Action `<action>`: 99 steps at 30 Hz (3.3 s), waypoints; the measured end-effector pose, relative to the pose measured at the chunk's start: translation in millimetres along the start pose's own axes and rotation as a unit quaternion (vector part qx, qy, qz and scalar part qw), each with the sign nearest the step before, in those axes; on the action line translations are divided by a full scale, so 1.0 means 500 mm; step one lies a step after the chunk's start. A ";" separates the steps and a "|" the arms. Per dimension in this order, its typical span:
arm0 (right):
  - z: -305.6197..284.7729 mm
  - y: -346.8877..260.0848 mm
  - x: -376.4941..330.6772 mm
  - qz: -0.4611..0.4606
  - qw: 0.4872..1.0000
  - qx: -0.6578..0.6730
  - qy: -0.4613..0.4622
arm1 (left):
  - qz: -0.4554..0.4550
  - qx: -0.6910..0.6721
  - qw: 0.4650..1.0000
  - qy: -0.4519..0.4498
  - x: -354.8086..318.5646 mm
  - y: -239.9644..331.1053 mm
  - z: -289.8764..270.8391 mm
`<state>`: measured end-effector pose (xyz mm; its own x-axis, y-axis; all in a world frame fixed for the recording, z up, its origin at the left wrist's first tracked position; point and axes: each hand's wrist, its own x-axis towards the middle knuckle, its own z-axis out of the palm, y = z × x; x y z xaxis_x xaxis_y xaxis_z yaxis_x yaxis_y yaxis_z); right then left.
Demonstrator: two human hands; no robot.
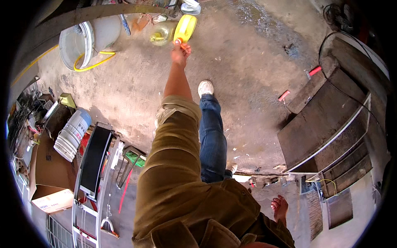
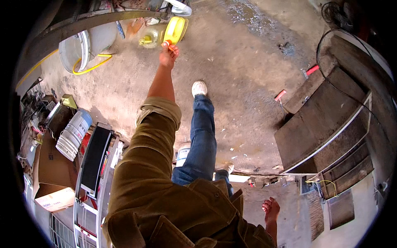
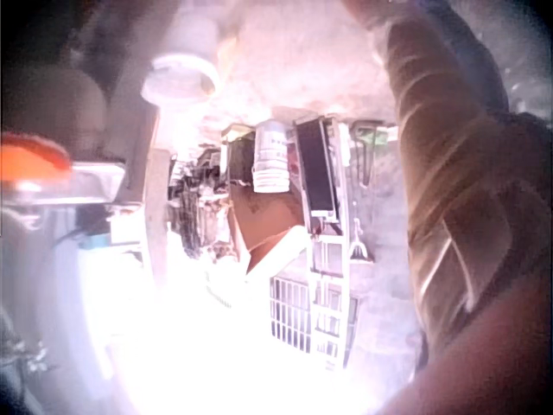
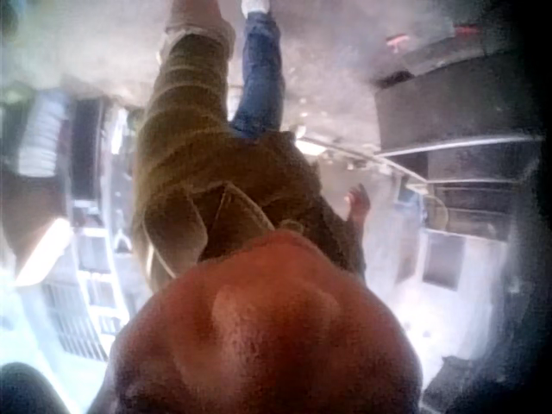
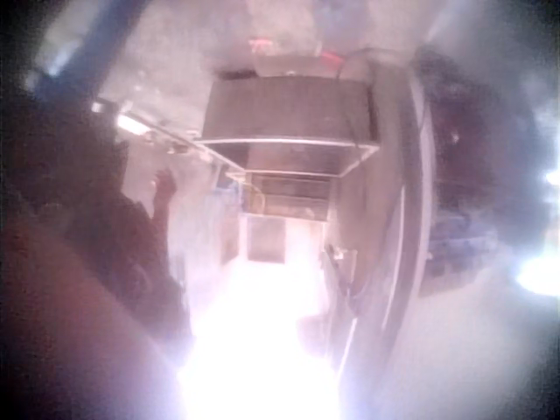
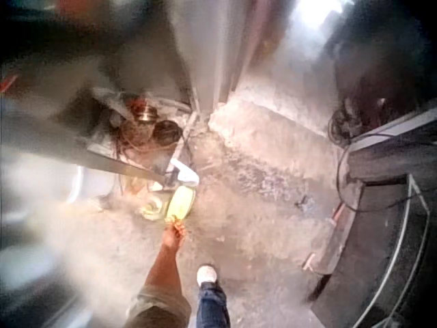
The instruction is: The person assembles several black plastic parts and a metal mesh using a green string. They then carry the assembled parts and a metal bowl into a workshop and place them on a metal surface.
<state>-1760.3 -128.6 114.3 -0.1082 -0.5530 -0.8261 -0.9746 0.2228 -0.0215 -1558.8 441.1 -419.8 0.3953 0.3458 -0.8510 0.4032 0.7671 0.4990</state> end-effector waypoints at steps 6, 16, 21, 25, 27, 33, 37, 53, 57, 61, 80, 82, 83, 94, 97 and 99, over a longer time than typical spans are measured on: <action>-0.061 0.007 0.058 -0.021 0.996 0.036 -0.074 | -0.003 -0.082 0.981 -0.174 -0.006 0.024 -0.069; -0.282 0.040 0.174 -0.167 0.978 0.029 -0.124 | 0.034 -0.003 0.999 -0.018 -0.563 0.050 0.083; -0.332 -0.213 0.283 -0.295 0.945 0.035 -0.136 | 0.134 -0.187 0.969 -0.085 -0.831 0.181 0.254; -0.454 -0.328 0.272 -0.380 0.895 0.142 -0.184 | 0.127 -0.209 0.947 -0.206 -0.969 0.156 0.444; -0.447 -0.402 0.261 -0.412 0.880 0.163 -0.174 | 0.156 -0.194 0.939 -0.237 -1.042 0.178 0.543; -0.517 -0.522 0.278 -0.413 0.882 0.190 -0.123 | 0.117 -0.164 0.932 -0.301 -1.138 0.159 0.838; -0.502 -0.603 0.263 -0.418 0.874 0.220 -0.114 | 0.085 -0.118 0.928 -0.343 -1.067 0.196 1.022; -0.641 -0.697 0.224 -0.445 0.780 0.437 0.053 | -0.206 0.273 0.664 -0.665 -1.347 -0.061 1.750; -0.789 -0.829 0.133 -0.476 0.703 0.500 0.169 | -0.196 0.296 0.586 -0.728 -1.472 -0.191 1.838; -0.988 -0.986 0.081 -0.539 0.599 0.550 0.220 | -0.203 0.330 0.569 -0.725 -1.624 -0.310 1.948; -1.311 -1.519 0.138 -0.653 0.526 0.420 0.348 | -0.293 0.261 0.701 -0.596 -1.690 -0.802 2.295; -1.325 -1.520 0.152 -0.665 0.538 0.410 0.315 | -0.300 0.259 0.703 -0.591 -1.697 -0.822 2.300; -1.331 -1.523 0.154 -0.673 0.542 0.407 0.298 | -0.305 0.256 0.708 -0.584 -1.698 -0.831 2.305; -1.334 -1.478 0.212 -0.613 0.472 0.633 -0.047 | -0.353 0.223 0.722 -0.551 -1.702 -0.859 2.314; -1.258 -1.399 0.384 -0.491 0.561 0.667 -0.020 | -0.295 0.274 0.688 -0.604 -1.737 -0.850 2.303; -1.198 -1.366 0.454 -0.390 0.496 0.762 -0.150 | -0.134 0.407 0.592 -0.682 -1.791 -0.864 2.254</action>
<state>-1236.5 -887.2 278.8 0.4408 -0.8546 -0.2745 0.6055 0.5089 -0.6119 -1156.7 -809.1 311.1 0.3017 -0.9145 -0.2695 0.6475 -0.0110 0.7620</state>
